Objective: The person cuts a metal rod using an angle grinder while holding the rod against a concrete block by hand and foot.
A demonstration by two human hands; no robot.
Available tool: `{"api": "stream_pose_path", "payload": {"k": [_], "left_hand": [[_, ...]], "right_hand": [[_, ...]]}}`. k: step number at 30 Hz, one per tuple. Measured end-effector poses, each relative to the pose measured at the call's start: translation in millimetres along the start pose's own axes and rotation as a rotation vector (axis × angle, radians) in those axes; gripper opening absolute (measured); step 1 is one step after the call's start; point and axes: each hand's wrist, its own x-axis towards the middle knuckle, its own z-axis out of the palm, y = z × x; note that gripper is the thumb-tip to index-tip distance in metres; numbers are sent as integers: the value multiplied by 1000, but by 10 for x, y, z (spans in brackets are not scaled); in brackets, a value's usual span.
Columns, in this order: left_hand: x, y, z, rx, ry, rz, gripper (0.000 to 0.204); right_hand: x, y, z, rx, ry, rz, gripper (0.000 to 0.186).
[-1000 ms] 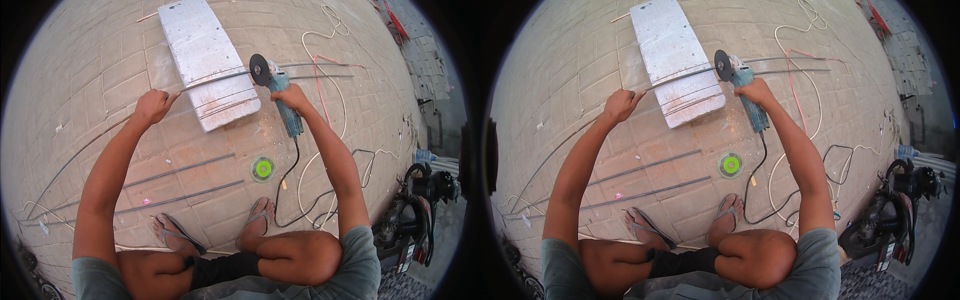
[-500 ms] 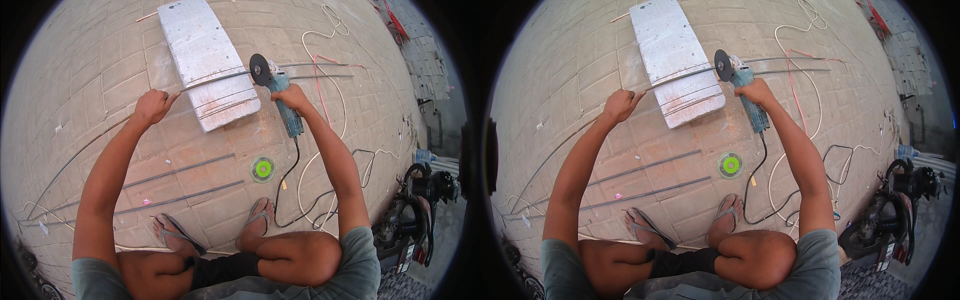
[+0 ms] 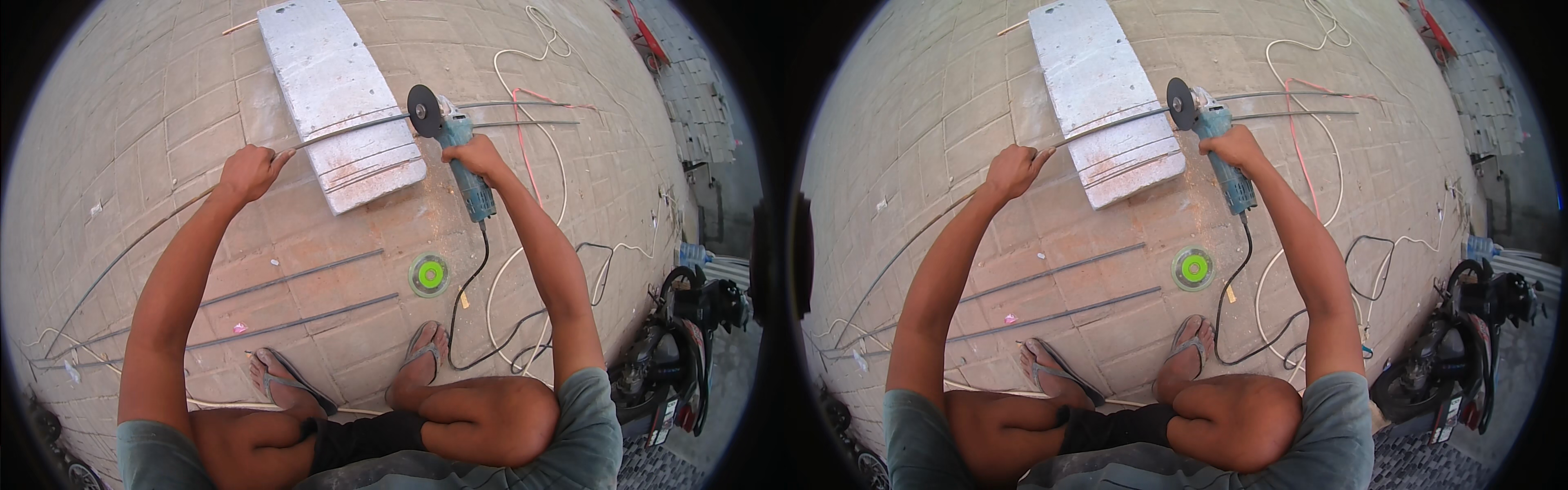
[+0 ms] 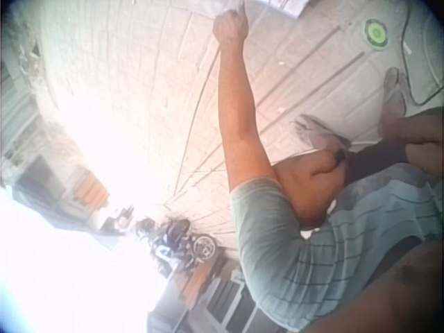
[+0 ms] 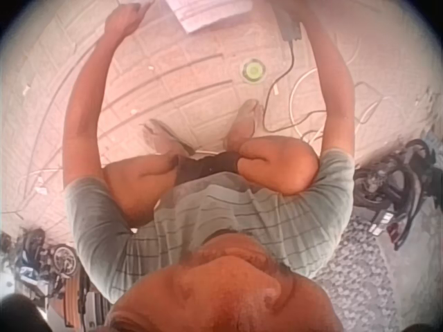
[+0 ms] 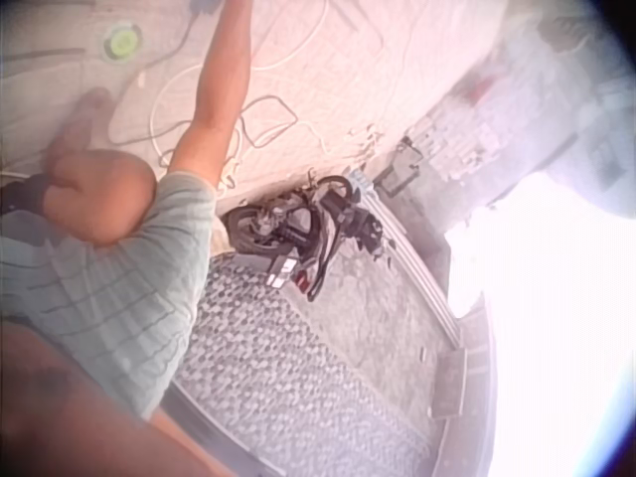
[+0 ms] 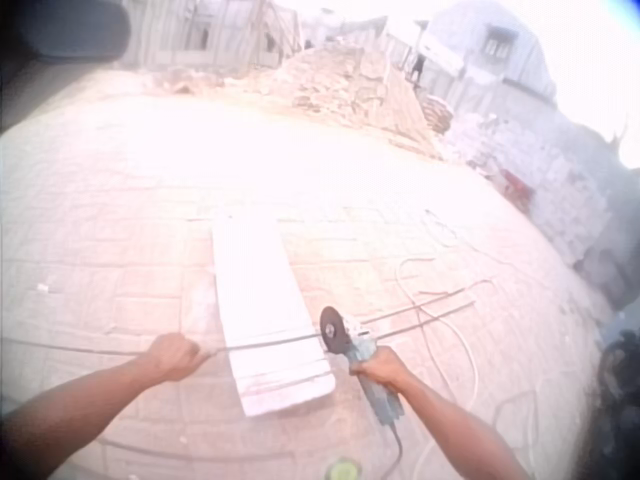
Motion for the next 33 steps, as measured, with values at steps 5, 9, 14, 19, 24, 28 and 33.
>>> {"api": "stream_pose_path", "payload": {"k": [5,9,14,19,24,28,33], "left_hand": [[-1,-6,-5,0,8,1,76],[-5,16,-11,-3,2,-3,76],[5,-11,5,3,-2,-8,76],[6,-23,20,4,-1,-11,76],[6,14,20,-8,3,-7,75],[1,-14,27,-8,0,-15,76],[8,2,16,-18,-8,-26,74]], "right_hand": [[-43,-22,-11,-1,-6,29,46],[-76,-9,-17,0,-12,21,45],[-95,-27,-12,-26,3,25,46],[-58,22,5,20,-10,4,48],[8,57,-4,-22,13,-20,48],[17,-10,0,-32,5,-9,49],[20,-30,-3,-48,1,-15,45]]}}
